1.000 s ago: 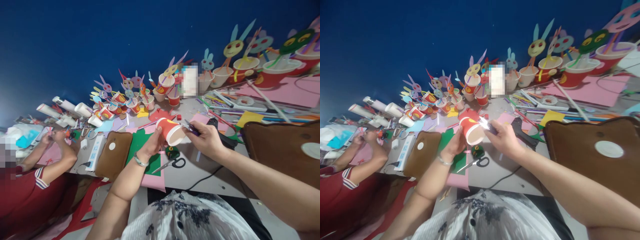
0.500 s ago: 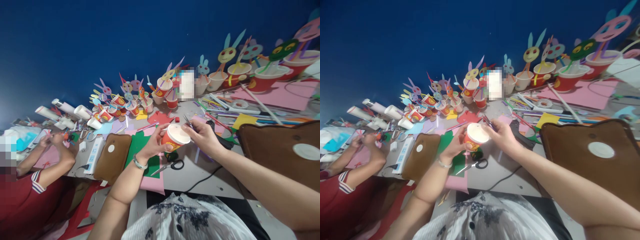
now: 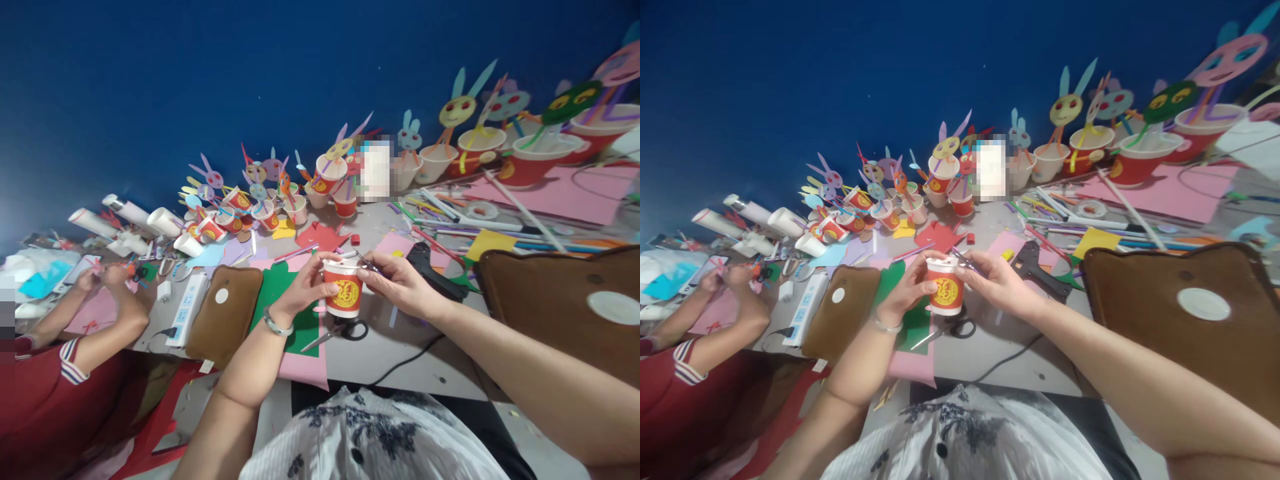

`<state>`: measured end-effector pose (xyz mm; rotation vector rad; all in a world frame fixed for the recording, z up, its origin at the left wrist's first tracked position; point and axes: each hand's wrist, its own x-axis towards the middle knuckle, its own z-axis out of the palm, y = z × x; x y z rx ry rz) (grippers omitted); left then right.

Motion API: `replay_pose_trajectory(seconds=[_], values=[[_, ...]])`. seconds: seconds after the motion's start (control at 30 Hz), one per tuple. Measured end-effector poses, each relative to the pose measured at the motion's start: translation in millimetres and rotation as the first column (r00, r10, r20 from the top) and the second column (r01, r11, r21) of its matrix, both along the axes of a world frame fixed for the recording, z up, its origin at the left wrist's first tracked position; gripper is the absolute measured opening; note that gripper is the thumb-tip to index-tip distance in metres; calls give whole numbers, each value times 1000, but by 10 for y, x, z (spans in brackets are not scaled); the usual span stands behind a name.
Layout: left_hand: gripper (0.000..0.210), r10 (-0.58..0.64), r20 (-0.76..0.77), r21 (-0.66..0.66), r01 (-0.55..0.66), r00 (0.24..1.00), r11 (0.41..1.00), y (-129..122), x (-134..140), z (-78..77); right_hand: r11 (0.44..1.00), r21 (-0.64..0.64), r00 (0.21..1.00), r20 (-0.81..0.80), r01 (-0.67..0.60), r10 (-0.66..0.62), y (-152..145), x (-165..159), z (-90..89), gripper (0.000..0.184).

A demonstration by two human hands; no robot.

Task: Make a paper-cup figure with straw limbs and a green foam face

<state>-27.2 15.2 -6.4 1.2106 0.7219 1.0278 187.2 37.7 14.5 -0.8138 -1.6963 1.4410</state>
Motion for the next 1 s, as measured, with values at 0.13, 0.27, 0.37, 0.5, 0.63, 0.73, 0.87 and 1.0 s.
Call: replay_pose_trajectory(seconds=[0.13, 0.27, 0.37, 0.5, 0.63, 0.73, 0.87, 1.0], values=[[26, 60, -48, 89, -56, 997, 994, -2, -25, 8, 1000, -17, 1000, -8, -26, 25, 5, -8, -31, 39], [20, 123, -62, 131, -114, 990, 985, -14, 4, 4, 992, 43, 993, 1, 115, -115, 16, -22, -72, 43], [17, 278, -46, 175, -266, 960, 948, -5, 28, -6, 966, 97, 966, 77, 239, -247, 23, -17, -107, 45], [22, 456, -70, 194, -437, 887, 878, -1, 43, 40, 930, 264, 934, 181, 255, -308, -12, -5, -80, 40], [24, 523, -137, 255, -480, 841, 839, -15, 60, 72, 908, 389, 907, 307, 157, -288, -88, -12, 1, 30], [26, 514, -145, 247, -472, 845, 846, -19, 82, 28, 882, 455, 878, 363, 124, -311, -119, -21, 11, 27], [32, 515, -130, 235, -478, 847, 846, -8, 100, -60, 844, 522, 848, 384, 127, -365, -112, -27, -52, 30], [31, 527, -164, 305, -465, 834, 831, -20, 111, -133, 810, 572, 828, 390, 125, -403, -116, -41, -119, 29]])
